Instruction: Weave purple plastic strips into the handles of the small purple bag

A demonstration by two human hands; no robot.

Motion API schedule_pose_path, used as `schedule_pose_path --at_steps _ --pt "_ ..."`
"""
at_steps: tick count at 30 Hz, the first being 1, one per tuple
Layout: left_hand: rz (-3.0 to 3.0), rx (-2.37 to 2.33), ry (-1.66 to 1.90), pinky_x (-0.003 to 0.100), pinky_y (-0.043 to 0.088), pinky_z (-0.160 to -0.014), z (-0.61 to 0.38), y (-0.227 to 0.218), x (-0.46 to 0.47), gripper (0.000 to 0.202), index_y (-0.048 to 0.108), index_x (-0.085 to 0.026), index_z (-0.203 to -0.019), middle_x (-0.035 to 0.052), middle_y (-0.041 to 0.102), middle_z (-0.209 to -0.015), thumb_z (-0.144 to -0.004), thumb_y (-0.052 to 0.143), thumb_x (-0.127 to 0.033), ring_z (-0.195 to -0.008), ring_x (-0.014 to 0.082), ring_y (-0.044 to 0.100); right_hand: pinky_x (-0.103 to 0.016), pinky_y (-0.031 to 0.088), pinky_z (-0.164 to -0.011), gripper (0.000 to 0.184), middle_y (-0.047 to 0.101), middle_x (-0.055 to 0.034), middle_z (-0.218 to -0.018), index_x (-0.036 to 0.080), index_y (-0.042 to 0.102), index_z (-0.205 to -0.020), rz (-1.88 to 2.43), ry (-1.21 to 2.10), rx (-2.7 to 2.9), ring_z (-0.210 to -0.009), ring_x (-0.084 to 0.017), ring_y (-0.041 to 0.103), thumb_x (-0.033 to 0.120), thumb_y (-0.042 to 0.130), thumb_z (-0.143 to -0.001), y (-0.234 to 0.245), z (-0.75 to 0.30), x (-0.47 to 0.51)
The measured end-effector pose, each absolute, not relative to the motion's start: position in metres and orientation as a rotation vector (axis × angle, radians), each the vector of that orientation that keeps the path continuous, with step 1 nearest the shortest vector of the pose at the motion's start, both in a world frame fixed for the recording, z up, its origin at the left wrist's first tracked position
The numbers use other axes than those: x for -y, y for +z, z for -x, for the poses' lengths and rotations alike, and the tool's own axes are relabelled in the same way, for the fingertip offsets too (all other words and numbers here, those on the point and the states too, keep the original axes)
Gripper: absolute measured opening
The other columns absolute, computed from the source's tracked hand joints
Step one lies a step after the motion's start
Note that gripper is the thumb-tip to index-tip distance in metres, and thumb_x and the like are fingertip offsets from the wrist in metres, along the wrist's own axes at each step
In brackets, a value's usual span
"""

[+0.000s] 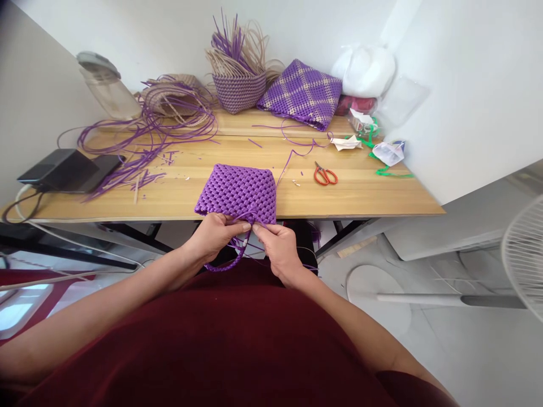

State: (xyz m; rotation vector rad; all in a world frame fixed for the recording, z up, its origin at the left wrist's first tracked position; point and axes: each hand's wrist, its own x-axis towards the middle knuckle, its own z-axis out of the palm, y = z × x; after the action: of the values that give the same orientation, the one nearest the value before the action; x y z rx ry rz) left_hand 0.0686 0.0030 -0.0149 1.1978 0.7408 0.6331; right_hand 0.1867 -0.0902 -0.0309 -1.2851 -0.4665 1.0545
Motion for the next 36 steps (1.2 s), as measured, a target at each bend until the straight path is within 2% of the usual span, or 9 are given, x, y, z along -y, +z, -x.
schedule_pose_path --at_steps 10,20,25,32,36 --pt "-1.231 -0.763 0.613 0.029 0.049 -0.075 -0.07 -0.016 -0.005 0.022 0.075 -0.011 -0.083 0.0071 0.074 -0.081 -0.066 0.077 -0.025 -0.074 0.0161 0.065 -0.024 0.01 -0.041 0.031 0.042 0.0059 -0.055 0.015 0.063 -0.066 1.268 1.103 0.398 -0.043 -0.003 0.024 0.037 0.084 -0.065 -0.033 -0.189 0.094" --pt "-1.218 -0.743 0.651 0.032 0.053 -0.079 -0.068 -0.018 -0.004 0.029 0.076 -0.012 -0.082 0.0089 0.076 -0.088 -0.06 0.086 -0.027 -0.08 0.0193 0.068 -0.023 0.01 -0.041 0.034 0.041 0.0068 -0.052 0.013 0.063 -0.067 1.279 1.123 0.395 -0.043 -0.003 0.023 0.039 0.085 -0.062 -0.029 -0.188 0.095" --pt "-1.405 -0.783 0.657 0.033 0.053 -0.081 -0.067 -0.028 -0.01 0.029 0.078 -0.014 -0.089 0.0091 0.076 -0.09 -0.067 0.081 -0.032 -0.083 0.0214 0.068 -0.023 0.009 -0.041 0.031 0.041 0.0068 -0.052 0.013 0.066 -0.068 1.285 1.115 0.379 -0.043 -0.003 0.023 0.037 0.084 -0.063 -0.03 -0.187 0.095" --pt "-1.367 -0.801 0.622 0.029 0.049 -0.069 -0.069 -0.019 -0.007 0.019 0.076 -0.013 -0.079 0.0084 0.074 -0.081 -0.069 0.077 -0.029 -0.071 0.0172 0.064 -0.022 0.013 -0.041 0.029 0.044 0.006 -0.052 0.012 0.074 -0.081 1.277 1.062 0.448 -0.044 -0.004 0.026 0.036 0.082 -0.066 -0.032 -0.186 0.097" --pt "-1.283 -0.81 0.664 0.026 0.045 -0.061 -0.075 -0.014 -0.004 0.019 0.072 -0.011 -0.072 0.0069 0.071 -0.073 -0.067 0.077 -0.029 -0.063 0.0139 0.059 -0.02 0.019 -0.039 0.03 0.059 0.0006 -0.064 0.015 0.073 -0.082 1.221 1.004 0.478 -0.043 -0.004 0.038 0.044 0.078 -0.074 -0.031 -0.185 0.097"
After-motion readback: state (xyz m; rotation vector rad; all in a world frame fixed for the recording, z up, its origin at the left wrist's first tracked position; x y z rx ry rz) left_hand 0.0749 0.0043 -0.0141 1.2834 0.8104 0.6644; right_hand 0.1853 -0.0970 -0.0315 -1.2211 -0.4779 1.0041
